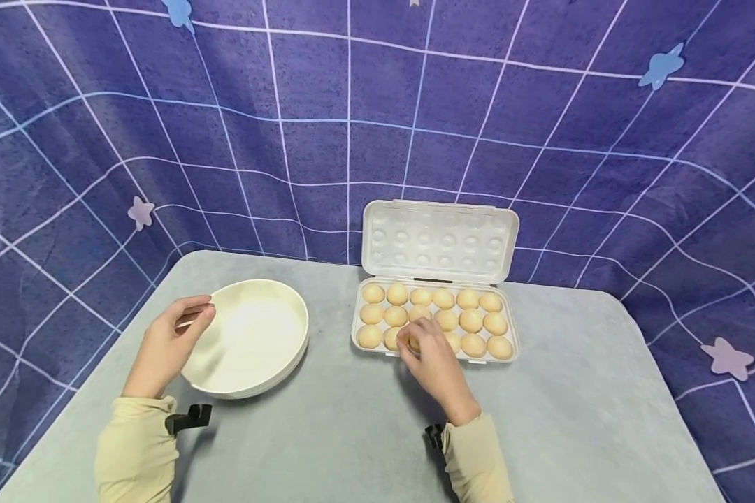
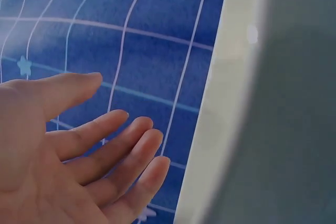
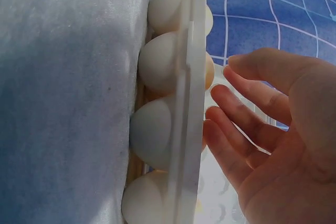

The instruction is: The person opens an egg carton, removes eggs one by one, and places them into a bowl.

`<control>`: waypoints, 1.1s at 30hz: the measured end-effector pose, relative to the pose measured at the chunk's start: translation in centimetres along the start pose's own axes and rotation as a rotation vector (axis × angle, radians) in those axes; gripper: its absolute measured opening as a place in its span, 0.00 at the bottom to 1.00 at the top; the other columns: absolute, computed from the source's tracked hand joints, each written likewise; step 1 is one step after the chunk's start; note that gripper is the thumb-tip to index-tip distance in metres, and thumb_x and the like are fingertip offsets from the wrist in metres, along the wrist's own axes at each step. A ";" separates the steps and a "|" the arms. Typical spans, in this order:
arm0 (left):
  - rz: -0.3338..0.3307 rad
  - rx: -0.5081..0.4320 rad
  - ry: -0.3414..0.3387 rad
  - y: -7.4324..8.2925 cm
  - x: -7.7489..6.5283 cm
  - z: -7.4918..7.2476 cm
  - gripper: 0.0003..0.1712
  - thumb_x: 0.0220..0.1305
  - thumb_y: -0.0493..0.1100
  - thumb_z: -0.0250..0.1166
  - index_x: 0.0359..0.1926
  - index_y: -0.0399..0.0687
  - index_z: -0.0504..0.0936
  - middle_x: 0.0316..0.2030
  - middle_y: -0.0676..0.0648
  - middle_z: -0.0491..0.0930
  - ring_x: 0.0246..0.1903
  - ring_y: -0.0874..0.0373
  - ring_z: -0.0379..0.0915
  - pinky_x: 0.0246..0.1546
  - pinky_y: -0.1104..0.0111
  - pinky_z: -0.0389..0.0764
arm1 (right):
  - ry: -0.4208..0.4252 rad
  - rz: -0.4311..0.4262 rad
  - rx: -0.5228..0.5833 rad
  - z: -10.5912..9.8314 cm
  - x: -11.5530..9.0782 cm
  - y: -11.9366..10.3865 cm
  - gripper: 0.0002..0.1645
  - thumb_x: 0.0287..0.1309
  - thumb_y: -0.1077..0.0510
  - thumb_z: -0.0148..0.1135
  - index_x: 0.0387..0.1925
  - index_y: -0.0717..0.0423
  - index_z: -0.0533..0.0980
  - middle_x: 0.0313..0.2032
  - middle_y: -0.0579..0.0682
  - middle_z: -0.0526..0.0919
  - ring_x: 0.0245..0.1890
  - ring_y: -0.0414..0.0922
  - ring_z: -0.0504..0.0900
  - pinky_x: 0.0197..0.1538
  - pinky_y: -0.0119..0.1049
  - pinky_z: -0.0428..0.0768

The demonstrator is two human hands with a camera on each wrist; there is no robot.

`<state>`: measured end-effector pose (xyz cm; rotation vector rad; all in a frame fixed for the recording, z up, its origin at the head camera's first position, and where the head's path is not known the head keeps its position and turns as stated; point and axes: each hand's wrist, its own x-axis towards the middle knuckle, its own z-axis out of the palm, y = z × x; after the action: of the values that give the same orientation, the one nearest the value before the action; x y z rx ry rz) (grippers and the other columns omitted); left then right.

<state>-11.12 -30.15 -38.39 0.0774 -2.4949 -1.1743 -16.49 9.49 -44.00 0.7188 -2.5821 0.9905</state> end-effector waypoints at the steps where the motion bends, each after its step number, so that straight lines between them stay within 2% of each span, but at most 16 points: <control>1: -0.015 0.006 0.011 -0.2 0.0 -0.2 0.22 0.66 0.52 0.54 0.54 0.42 0.73 0.46 0.44 0.78 0.44 0.57 0.72 0.42 0.79 0.72 | 0.000 0.001 0.000 0.0 0.0 0.0 0.06 0.51 0.62 0.66 0.31 0.51 0.77 0.36 0.45 0.76 0.38 0.42 0.70 0.50 0.39 0.74; 4: -0.048 0.016 0.037 -0.8 -0.1 -0.5 0.23 0.67 0.52 0.54 0.54 0.40 0.73 0.47 0.42 0.77 0.46 0.52 0.72 0.44 0.72 0.74 | 0.008 -0.001 0.000 0.1 -0.1 0.1 0.06 0.51 0.62 0.67 0.31 0.51 0.77 0.35 0.45 0.76 0.37 0.42 0.70 0.53 0.42 0.72; 7: -0.057 0.037 0.066 -1.4 -0.1 -0.6 0.22 0.66 0.50 0.55 0.53 0.37 0.73 0.48 0.39 0.76 0.49 0.48 0.71 0.48 0.61 0.73 | 0.007 0.000 -0.003 0.0 -0.3 0.2 0.07 0.51 0.62 0.67 0.31 0.50 0.77 0.35 0.45 0.76 0.36 0.42 0.70 0.43 0.39 0.75; 10: -0.058 0.063 0.091 -1.9 -0.2 -0.8 0.22 0.66 0.47 0.56 0.53 0.36 0.73 0.49 0.37 0.75 0.52 0.44 0.68 0.51 0.54 0.71 | 0.000 0.003 -0.006 0.0 -0.4 0.2 0.07 0.51 0.62 0.66 0.31 0.48 0.77 0.35 0.44 0.76 0.35 0.42 0.70 0.38 0.36 0.74; 12: -0.068 0.086 0.092 -2.3 -0.2 -0.9 0.22 0.66 0.46 0.56 0.54 0.35 0.73 0.50 0.35 0.74 0.52 0.42 0.66 0.51 0.52 0.71 | -0.001 0.003 -0.009 0.0 -0.4 0.1 0.06 0.51 0.62 0.66 0.31 0.49 0.77 0.35 0.45 0.76 0.36 0.42 0.70 0.38 0.36 0.74; 19: -0.117 0.122 0.043 -3.3 -0.1 -1.5 0.27 0.66 0.49 0.55 0.58 0.33 0.68 0.52 0.32 0.69 0.52 0.37 0.65 0.51 0.49 0.70 | 0.018 0.002 -0.037 -0.2 -0.2 -0.1 0.06 0.51 0.61 0.67 0.31 0.49 0.78 0.36 0.45 0.77 0.37 0.42 0.70 0.37 0.38 0.75; 26: -0.181 0.072 -0.022 -4.5 -0.2 -1.8 0.32 0.67 0.51 0.54 0.61 0.30 0.63 0.54 0.30 0.68 0.53 0.38 0.65 0.53 0.49 0.71 | 0.015 0.012 -0.046 -0.4 -0.1 -0.3 0.06 0.51 0.60 0.67 0.31 0.50 0.78 0.36 0.46 0.77 0.38 0.42 0.70 0.36 0.38 0.75; 33: -0.236 0.045 -0.078 -5.2 -0.1 -1.7 0.34 0.67 0.55 0.52 0.62 0.32 0.62 0.51 0.30 0.70 0.51 0.39 0.67 0.52 0.51 0.72 | 0.015 0.008 -0.084 -0.3 -0.1 0.0 0.06 0.50 0.61 0.67 0.32 0.50 0.78 0.38 0.47 0.77 0.40 0.42 0.69 0.38 0.38 0.75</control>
<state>-10.95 -34.73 -41.35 0.3535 -2.6370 -1.2328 -16.39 9.72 -43.76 0.6765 -2.5982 0.8809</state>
